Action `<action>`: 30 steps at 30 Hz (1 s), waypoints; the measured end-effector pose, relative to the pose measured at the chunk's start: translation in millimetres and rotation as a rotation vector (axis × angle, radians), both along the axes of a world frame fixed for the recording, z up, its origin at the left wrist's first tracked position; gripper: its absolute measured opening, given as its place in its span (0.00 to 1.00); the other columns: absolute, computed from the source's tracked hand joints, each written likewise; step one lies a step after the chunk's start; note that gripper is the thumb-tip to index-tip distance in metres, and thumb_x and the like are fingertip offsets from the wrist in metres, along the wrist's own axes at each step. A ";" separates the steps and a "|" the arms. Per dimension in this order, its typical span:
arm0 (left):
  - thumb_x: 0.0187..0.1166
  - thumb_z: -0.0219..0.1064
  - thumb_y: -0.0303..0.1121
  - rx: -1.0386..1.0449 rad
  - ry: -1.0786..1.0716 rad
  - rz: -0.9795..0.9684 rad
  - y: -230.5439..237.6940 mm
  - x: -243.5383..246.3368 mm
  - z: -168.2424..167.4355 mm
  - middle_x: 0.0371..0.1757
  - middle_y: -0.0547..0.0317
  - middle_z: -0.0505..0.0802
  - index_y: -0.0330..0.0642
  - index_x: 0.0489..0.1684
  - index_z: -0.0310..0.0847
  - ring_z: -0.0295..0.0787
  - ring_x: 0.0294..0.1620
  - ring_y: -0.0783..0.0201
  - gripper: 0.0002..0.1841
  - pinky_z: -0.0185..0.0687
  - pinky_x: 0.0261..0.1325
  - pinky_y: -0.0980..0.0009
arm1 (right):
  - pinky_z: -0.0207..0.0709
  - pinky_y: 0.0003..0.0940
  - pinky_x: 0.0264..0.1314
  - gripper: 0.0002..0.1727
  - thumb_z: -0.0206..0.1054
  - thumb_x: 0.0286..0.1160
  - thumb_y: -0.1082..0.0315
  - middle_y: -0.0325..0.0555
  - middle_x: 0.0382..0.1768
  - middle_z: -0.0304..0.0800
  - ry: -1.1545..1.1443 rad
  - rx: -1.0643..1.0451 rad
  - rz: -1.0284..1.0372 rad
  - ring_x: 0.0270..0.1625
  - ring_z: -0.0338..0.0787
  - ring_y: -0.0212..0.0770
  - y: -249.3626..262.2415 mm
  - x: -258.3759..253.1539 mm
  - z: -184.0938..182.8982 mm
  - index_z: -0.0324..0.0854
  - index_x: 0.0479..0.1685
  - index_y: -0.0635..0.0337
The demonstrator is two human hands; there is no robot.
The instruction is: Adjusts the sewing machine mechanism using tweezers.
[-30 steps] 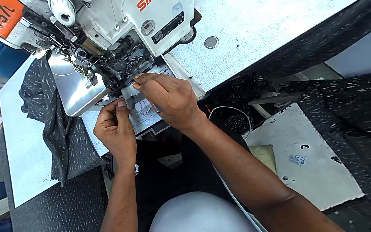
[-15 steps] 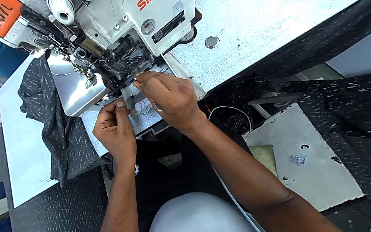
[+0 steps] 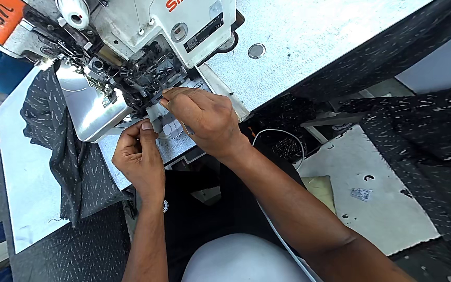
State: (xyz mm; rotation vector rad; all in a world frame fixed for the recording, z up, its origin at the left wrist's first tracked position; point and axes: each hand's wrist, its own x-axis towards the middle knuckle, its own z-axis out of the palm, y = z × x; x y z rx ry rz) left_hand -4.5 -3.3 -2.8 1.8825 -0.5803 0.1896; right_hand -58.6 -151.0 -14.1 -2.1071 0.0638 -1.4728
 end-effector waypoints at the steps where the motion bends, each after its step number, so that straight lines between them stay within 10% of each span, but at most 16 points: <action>1: 0.86 0.65 0.28 0.000 -0.002 0.000 -0.2 0.0 -0.1 0.30 0.65 0.90 0.37 0.49 0.88 0.74 0.14 0.76 0.07 0.66 0.12 0.82 | 0.92 0.35 0.50 0.05 0.69 0.81 0.75 0.55 0.43 0.98 0.001 -0.001 0.001 0.51 0.99 0.47 -0.1 0.0 0.2 0.88 0.37 0.63; 30: 0.86 0.65 0.28 0.001 -0.008 -0.009 -0.7 0.0 1.1 0.30 0.66 0.90 0.37 0.49 0.88 0.74 0.15 0.77 0.07 0.66 0.13 0.82 | 0.92 0.35 0.49 0.05 0.68 0.82 0.75 0.56 0.43 0.98 0.011 -0.016 -0.007 0.51 0.99 0.48 0.9 0.4 0.4 0.88 0.38 0.64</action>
